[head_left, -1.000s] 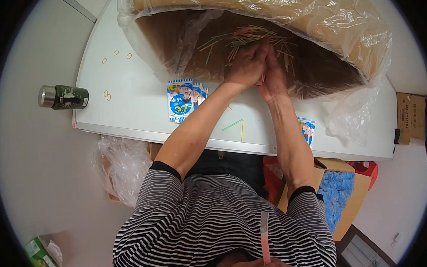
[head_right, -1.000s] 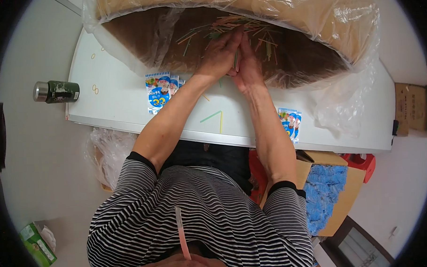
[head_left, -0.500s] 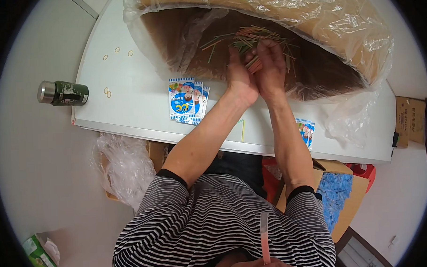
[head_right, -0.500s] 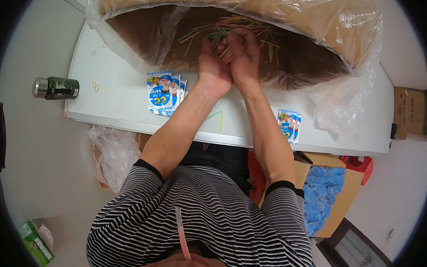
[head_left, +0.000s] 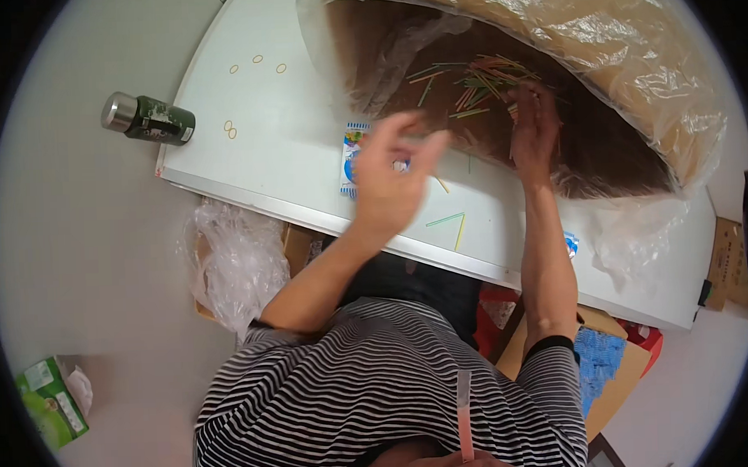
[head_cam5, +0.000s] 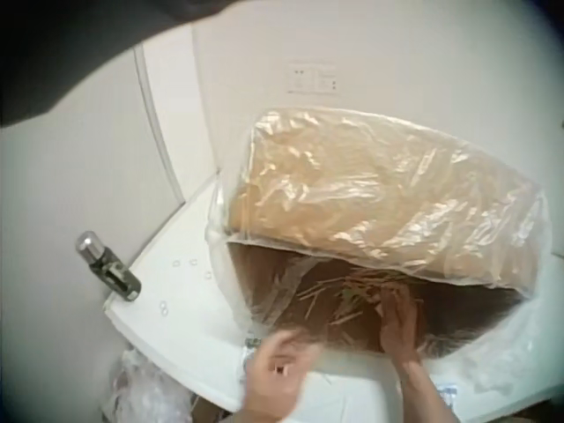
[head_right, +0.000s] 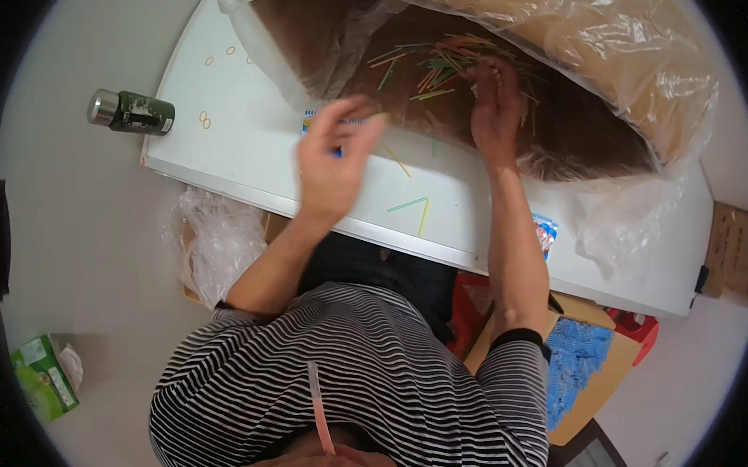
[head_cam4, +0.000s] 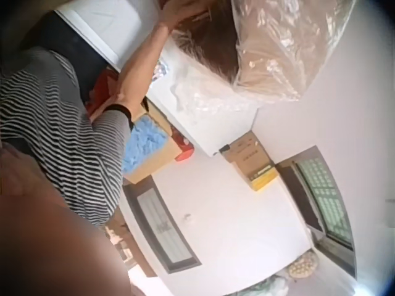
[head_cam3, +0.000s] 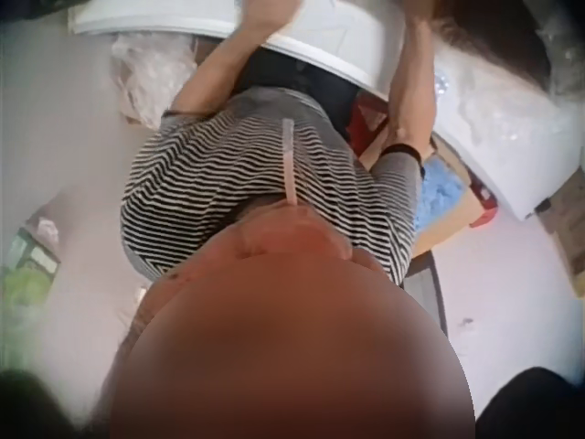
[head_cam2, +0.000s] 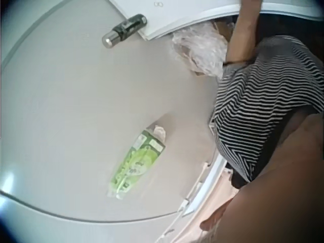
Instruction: Packaging bunches of thin incense sticks into small plastic packets.
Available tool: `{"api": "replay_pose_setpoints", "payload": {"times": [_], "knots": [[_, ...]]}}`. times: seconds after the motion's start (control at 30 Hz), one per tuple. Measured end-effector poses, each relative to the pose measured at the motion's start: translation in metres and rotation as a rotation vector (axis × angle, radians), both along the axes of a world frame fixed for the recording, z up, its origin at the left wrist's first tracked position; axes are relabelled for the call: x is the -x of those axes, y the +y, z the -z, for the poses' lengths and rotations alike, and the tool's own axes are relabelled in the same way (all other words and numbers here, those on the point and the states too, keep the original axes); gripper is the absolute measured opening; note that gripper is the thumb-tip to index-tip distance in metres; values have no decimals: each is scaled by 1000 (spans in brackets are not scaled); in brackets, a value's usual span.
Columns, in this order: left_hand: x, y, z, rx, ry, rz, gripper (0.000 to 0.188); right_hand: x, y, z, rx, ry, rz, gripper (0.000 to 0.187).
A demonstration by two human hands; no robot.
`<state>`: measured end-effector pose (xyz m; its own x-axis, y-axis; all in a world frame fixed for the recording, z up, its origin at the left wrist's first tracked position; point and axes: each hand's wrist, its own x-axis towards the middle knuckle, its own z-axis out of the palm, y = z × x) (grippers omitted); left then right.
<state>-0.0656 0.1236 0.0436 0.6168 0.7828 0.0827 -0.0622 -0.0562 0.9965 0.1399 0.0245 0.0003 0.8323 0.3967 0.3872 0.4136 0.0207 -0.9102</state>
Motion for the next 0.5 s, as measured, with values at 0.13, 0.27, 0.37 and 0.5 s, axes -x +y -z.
{"api": "replay_pose_setpoints", "payload": {"times": [0.13,0.27,0.37,0.5], "knots": [[69,57,19,-352,460,-282,48,-17,-4,36,97,-24,-163,16],[69,76,54,-114,525,-79,42,-17,-2,28,129,10,-208,16],[62,76,47,9,485,-19,36,-12,-1,29,167,62,-200,16],[65,78,46,4,399,-9,28,-10,0,21,198,77,-171,17]]}}
